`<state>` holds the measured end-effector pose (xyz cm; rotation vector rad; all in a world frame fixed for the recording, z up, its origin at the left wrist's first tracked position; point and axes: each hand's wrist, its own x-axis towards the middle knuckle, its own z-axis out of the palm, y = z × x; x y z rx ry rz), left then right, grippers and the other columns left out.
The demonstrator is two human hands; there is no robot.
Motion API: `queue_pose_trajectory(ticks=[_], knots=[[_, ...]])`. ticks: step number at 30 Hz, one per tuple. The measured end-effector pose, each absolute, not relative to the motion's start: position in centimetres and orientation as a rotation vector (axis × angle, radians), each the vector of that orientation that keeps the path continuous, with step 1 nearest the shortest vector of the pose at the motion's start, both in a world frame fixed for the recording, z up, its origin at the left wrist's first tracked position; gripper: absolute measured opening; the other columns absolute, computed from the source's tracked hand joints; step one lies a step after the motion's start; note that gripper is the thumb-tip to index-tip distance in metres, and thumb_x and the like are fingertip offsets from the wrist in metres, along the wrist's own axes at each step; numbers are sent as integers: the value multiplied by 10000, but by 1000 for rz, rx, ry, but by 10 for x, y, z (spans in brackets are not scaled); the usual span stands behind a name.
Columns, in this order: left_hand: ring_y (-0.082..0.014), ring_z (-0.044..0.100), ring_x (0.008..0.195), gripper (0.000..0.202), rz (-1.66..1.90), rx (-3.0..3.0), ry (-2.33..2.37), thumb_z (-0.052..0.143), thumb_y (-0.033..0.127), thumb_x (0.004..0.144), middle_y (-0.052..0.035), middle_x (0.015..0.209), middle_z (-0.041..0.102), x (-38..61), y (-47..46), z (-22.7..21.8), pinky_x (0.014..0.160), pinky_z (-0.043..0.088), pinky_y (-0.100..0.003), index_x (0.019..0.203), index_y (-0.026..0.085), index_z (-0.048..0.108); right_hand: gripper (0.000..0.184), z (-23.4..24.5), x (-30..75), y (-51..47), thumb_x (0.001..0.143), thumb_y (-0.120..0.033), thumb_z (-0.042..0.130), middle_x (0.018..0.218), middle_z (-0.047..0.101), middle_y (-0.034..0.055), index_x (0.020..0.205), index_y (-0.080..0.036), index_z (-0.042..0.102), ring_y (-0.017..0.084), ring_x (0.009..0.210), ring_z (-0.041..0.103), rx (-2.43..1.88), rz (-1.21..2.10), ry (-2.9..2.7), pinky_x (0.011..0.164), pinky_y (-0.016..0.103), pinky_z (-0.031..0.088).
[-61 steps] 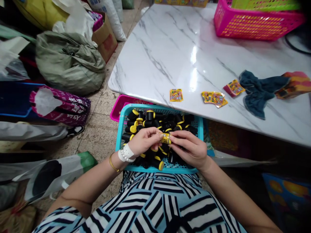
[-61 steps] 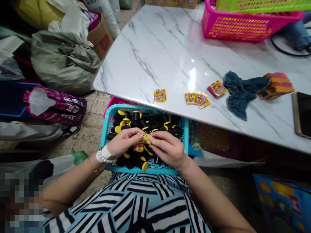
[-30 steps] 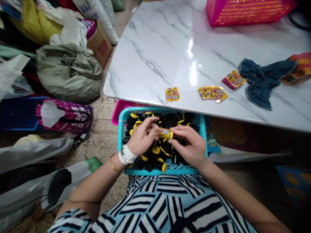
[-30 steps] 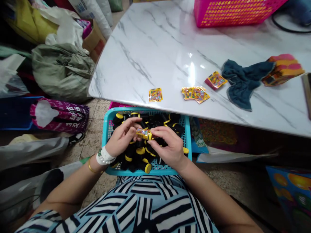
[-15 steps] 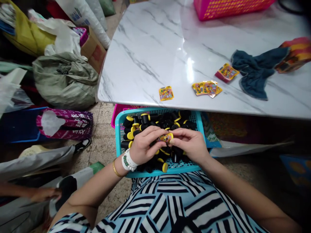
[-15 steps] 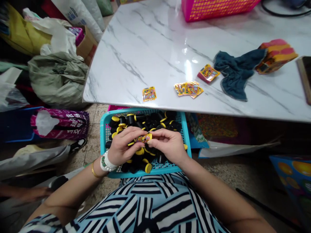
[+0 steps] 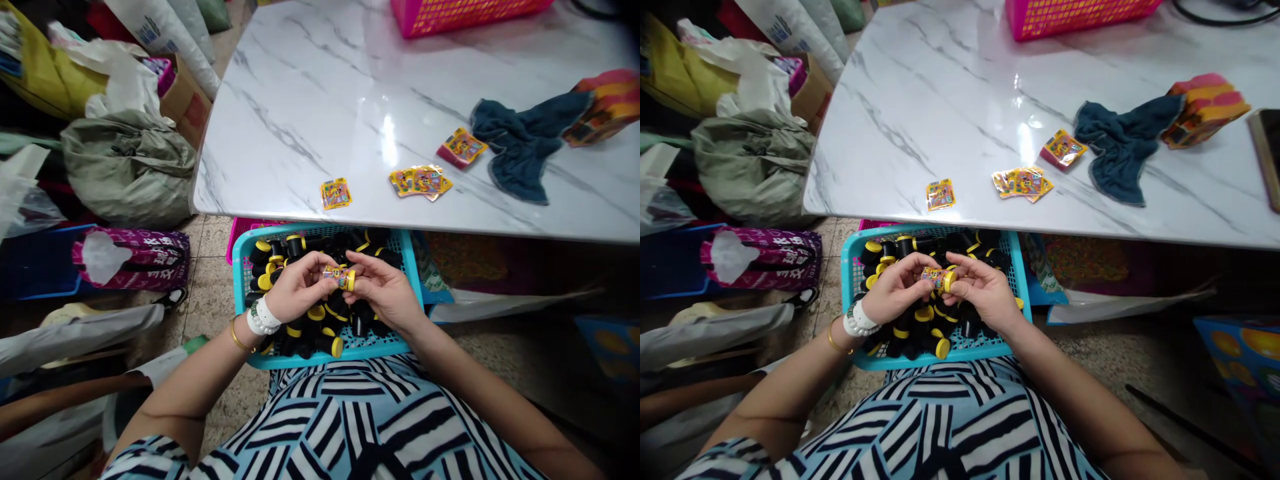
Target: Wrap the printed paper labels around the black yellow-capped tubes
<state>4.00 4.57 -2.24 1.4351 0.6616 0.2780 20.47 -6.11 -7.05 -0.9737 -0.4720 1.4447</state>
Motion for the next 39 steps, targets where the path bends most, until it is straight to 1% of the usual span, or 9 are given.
queue_pose_trajectory(ticks=[3,6,13,18,22,26,30,35,39], knots=[[-72,529,587,343,236,1329,643,711,385,839,2,799,585,43,44,-23,547,453,-204,1044,146,574,243,-68,210,-61,686,-278,861,860,713,-6,905,-225,770,119,584,713,-957,1440,-489,547,247,647],[-66,518,550,392,223,1193,642,730,447,810,4,766,588,46,42,-24,507,419,-195,1005,144,578,226,-65,211,-59,636,-303,887,917,673,-13,799,-219,755,121,571,705,-931,1431,-476,492,259,644],[-26,375,391,431,189,935,728,719,537,789,47,574,547,56,35,-23,372,240,-144,862,163,517,205,-62,205,-57,686,-313,861,881,648,-22,772,-212,705,107,538,686,-972,1339,-447,458,256,639],[-17,313,315,434,232,965,848,695,560,802,88,446,480,61,33,-21,329,184,-133,784,179,487,241,-64,202,-59,741,-307,823,937,674,-11,947,-248,714,116,585,707,-1014,1340,-485,532,268,657],[-26,268,246,463,142,990,838,636,622,815,79,400,496,63,34,-19,274,156,-153,757,176,525,192,-64,204,-62,730,-300,829,1003,612,-13,864,-243,704,111,586,697,-1020,1255,-598,492,279,648],[-28,259,229,508,143,1049,918,637,660,790,87,359,443,64,33,-20,259,160,-159,692,175,517,159,-68,205,-63,750,-295,813,984,586,-17,826,-241,684,118,612,699,-1021,1209,-677,506,293,654],[-39,396,306,526,236,959,848,642,675,774,40,487,558,64,32,-28,305,252,-152,736,161,536,127,-72,207,-60,776,-309,789,984,612,-7,830,-247,692,111,602,677,-1061,1177,-683,506,292,646],[-25,396,405,431,328,897,846,739,544,763,64,550,497,62,34,-30,379,270,-138,818,142,592,299,-65,206,-59,737,-265,824,958,716,-4,1021,-269,730,130,671,718,-1177,1222,-587,644,289,658],[-45,454,484,411,349,1019,863,721,505,795,23,626,561,60,34,-28,438,339,-162,891,108,668,246,-55,201,-63,694,-263,858,814,775,19,910,-203,757,158,659,738,-1309,1235,-493,666,291,653]])
